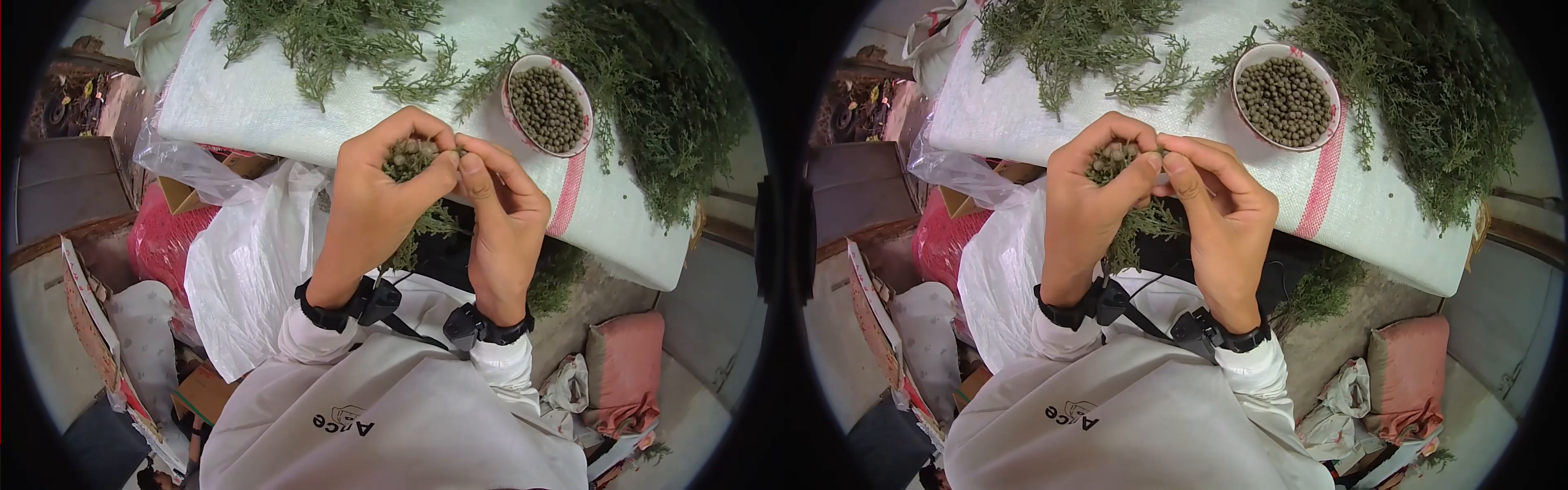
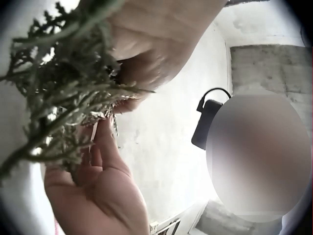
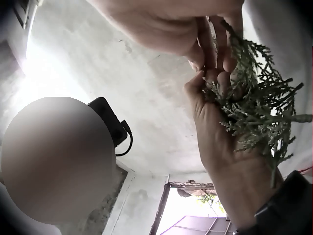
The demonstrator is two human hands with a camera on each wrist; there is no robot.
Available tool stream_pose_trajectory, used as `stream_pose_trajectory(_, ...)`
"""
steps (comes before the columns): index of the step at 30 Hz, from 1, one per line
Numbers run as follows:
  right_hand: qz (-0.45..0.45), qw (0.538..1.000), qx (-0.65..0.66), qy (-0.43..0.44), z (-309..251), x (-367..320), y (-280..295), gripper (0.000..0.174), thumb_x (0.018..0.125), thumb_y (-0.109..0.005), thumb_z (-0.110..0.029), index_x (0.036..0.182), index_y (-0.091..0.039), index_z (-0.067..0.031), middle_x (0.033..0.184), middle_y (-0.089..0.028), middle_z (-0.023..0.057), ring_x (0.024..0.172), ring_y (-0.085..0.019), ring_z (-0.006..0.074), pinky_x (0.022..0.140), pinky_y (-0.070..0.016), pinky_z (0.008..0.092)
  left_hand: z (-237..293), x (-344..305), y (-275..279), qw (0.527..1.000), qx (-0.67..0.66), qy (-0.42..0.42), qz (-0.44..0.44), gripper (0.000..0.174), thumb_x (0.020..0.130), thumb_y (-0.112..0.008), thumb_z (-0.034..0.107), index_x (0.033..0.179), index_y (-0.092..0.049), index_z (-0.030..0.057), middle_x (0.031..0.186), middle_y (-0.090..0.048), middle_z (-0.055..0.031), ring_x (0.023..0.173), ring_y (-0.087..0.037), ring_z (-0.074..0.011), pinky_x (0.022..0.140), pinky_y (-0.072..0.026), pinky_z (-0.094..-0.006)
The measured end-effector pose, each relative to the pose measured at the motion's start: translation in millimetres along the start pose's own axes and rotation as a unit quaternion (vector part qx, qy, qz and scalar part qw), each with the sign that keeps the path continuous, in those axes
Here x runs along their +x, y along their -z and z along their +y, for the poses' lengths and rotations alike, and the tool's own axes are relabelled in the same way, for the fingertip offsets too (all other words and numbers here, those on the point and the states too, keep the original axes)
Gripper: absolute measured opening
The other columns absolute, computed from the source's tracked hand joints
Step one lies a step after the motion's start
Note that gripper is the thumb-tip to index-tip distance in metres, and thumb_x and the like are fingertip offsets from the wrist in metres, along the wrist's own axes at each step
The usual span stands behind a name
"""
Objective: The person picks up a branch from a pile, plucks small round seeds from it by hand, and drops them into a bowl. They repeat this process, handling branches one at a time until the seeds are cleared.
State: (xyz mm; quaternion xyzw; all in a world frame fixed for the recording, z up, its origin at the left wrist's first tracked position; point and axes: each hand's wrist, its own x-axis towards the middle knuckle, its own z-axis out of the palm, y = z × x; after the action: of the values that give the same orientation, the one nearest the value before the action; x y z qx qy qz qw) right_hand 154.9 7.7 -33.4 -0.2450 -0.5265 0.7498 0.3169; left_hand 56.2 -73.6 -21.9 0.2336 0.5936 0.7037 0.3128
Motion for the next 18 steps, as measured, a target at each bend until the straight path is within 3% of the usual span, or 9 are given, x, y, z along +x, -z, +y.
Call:
stream_pose_trajectory(3,-0.015,1.0,-0.003,-0.017,0,4,-9,0.022,0.093,-0.063,-0.006,0.112,-0.065,0.0035,0.096,-0.066,0.0072,0.085,-0.063,0.0103,0.074,-0.0541,0.0245,-2,-4,14,0.995,-0.077,0.059,0.038,0.01,0.083,-0.065,0.001,0.085,-0.055,0.0011,0.07,-0.053,0.0036,0.061,-0.047,-0.0023,0.054,-0.0377,-0.0196)
stream_pose_trajectory(7,-0.045,0.985,-0.164,-0.006,-11,17,-24,0.029,0.094,-0.064,-0.019,0.119,-0.065,-0.0048,0.082,-0.068,0.0042,0.071,-0.064,0.0124,0.06,-0.0497,0.0275,-11,-6,56,0.973,-0.225,0.02,0.048,0.016,0.082,-0.065,-0.003,0.084,-0.05,0.0036,0.069,-0.051,0.0017,0.058,-0.048,-0.005,0.052,-0.0372,-0.0211)
stream_pose_trajectory(8,-0.063,0.946,-0.316,0.039,-11,23,-29,0.029,0.093,-0.064,-0.021,0.118,-0.065,-0.0058,0.078,-0.067,0.0051,0.067,-0.063,0.0147,0.057,-0.048,0.0293,-12,-6,62,0.973,-0.227,0.02,0.04,0.016,0.082,-0.065,-0.003,0.084,-0.05,0.0036,0.069,-0.051,0.0017,0.058,-0.048,-0.005,0.052,-0.0372,-0.0211)
stream_pose_trajectory(10,-0.09,0.792,-0.592,0.119,-13,35,-34,0.03,0.091,-0.066,-0.025,0.116,-0.065,-0.008,0.069,-0.065,0.007,0.058,-0.062,0.0193,0.051,-0.0445,0.0329,-10,-8,71,0.972,-0.226,-0.007,0.062,0.02,0.081,-0.066,-0.005,0.083,-0.048,0.0046,0.069,-0.052,-0.0003,0.058,-0.05,-0.0066,0.054,-0.04,-0.0217)
stream_pose_trajectory(14,-0.071,0.786,-0.587,0.182,7,50,-36,0.027,0.089,-0.066,-0.03,0.104,-0.066,-0.0076,0.066,-0.062,0.0104,0.053,-0.058,0.0262,0.048,-0.0401,0.0384,-11,-10,75,0.98,-0.154,-0.022,0.124,0.021,0.08,-0.067,-0.005,0.083,-0.048,0.0041,0.07,-0.054,-0.0023,0.057,-0.052,-0.0084,0.056,-0.0451,-0.0239)
stream_pose_trajectory(18,-0.021,0.8,-0.563,0.207,5,40,-32,0.02,0.088,-0.069,-0.024,0.091,-0.063,-0.0049,0.065,-0.062,0.0095,0.051,-0.058,0.0213,0.047,-0.0401,0.0344,-12,-8,71,0.984,-0.108,-0.005,0.144,0.018,0.081,-0.068,-0.004,0.089,-0.053,0.0011,0.072,-0.055,-0.0033,0.056,-0.054,-0.0098,0.058,-0.0496,-0.0264)
